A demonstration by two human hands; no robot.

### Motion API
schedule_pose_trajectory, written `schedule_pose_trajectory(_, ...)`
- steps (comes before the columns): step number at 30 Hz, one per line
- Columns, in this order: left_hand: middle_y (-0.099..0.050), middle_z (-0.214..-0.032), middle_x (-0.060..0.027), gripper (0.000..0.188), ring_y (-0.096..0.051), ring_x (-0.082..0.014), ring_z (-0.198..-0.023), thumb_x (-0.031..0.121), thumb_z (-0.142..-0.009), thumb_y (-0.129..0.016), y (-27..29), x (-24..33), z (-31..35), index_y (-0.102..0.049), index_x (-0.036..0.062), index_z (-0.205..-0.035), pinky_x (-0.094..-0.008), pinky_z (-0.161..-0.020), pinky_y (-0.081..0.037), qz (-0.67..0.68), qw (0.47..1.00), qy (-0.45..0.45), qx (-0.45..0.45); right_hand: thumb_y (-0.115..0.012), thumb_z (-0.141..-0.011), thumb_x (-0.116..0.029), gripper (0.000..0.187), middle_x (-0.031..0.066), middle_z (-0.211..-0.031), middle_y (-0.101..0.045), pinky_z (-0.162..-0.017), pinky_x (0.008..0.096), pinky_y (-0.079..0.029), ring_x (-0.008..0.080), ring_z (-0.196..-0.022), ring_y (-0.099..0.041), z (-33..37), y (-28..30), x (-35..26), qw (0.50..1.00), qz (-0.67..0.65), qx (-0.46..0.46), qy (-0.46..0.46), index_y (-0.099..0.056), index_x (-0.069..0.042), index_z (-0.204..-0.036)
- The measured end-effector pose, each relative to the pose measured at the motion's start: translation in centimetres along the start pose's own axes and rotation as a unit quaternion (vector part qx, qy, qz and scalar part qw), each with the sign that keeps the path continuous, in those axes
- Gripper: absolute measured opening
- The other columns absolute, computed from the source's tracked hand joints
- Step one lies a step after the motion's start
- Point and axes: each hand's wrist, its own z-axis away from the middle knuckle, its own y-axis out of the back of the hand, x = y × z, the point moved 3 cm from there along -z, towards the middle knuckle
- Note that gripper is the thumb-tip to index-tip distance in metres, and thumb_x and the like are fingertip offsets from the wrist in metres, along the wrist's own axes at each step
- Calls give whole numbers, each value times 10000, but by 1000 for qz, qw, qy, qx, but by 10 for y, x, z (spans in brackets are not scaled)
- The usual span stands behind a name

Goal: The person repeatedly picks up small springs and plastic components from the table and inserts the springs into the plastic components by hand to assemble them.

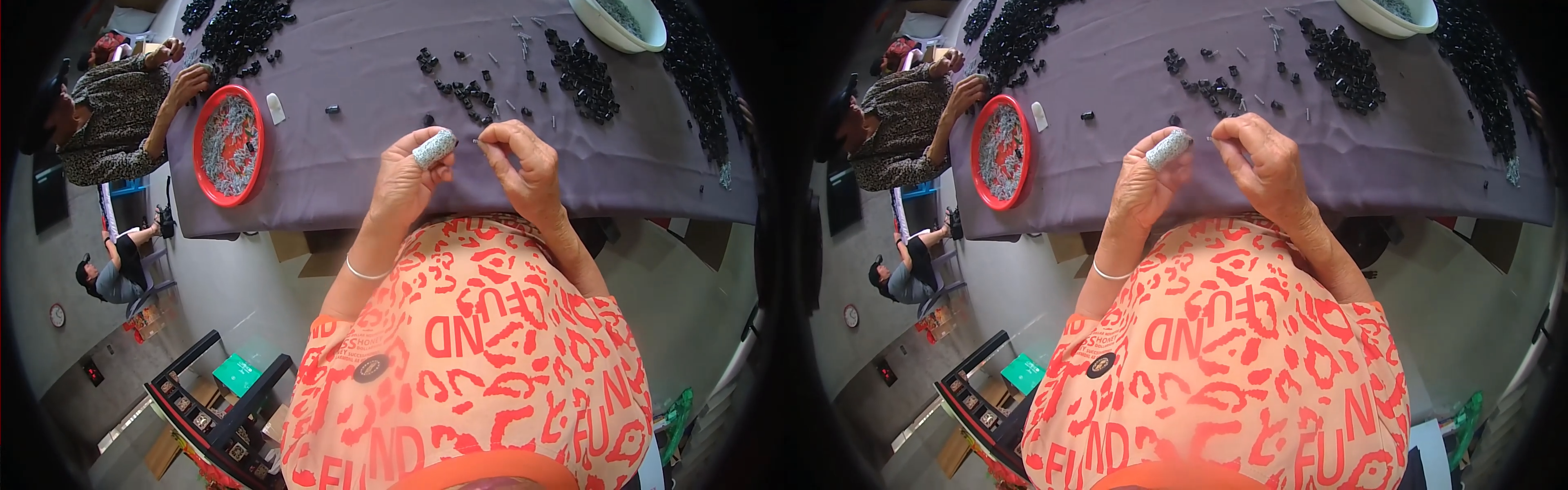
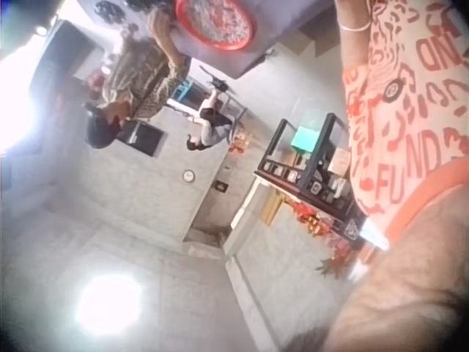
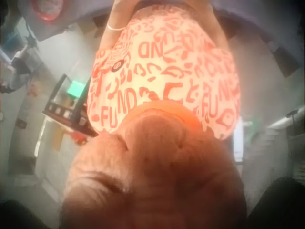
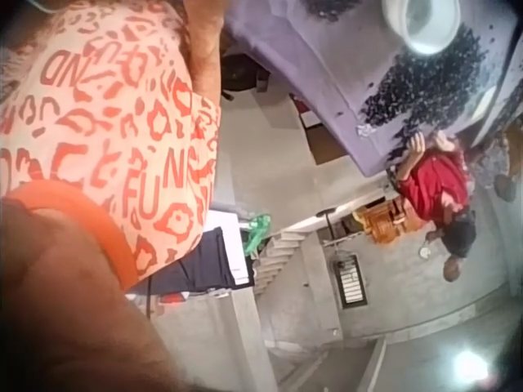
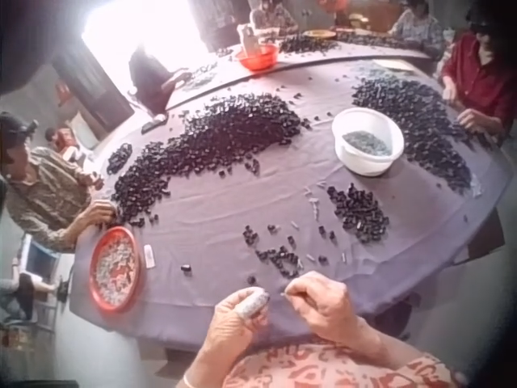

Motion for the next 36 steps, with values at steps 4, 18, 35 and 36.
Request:
schedule_pose_trajectory(4,-675,-929,-114,209,-683,-171,-814,74,-907,-590,-6,-11,7,-604,-20,-1092,-239,-619,-567,21,999,16,21,-649,-787,76,142,88,-828,-628,-649,267,-493,165,-709,-610,2,-3,-2,1000,-2,-7,-19,-607,12,-906)
schedule_pose_trajectory(18,-680,-943,-112,182,-683,-169,-823,75,-894,-623,-9,-21,18,-631,-14,-1053,-249,-663,-559,-64,994,-69,53,-632,-798,63,124,99,-822,-630,-640,282,-495,195,-706,-625,7,-8,-4,998,27,-41,-34,-605,9,-906)
schedule_pose_trajectory(35,-673,-890,-87,144,-658,-136,-765,50,-883,-634,9,-27,16,-634,-20,-1009,-242,-674,-548,-65,990,-103,63,-645,-813,29,109,83,-801,-612,-638,269,-486,162,-703,-609,5,-21,-2,985,-44,-112,-122,-591,5,-904)
schedule_pose_trajectory(36,-674,-889,-89,143,-659,-138,-764,54,-884,-633,9,-27,16,-634,-19,-1007,-242,-674,-548,-63,991,-100,59,-648,-812,31,106,78,-793,-612,-638,261,-485,149,-696,-604,5,-21,-2,991,-17,-106,-76,-591,6,-899)
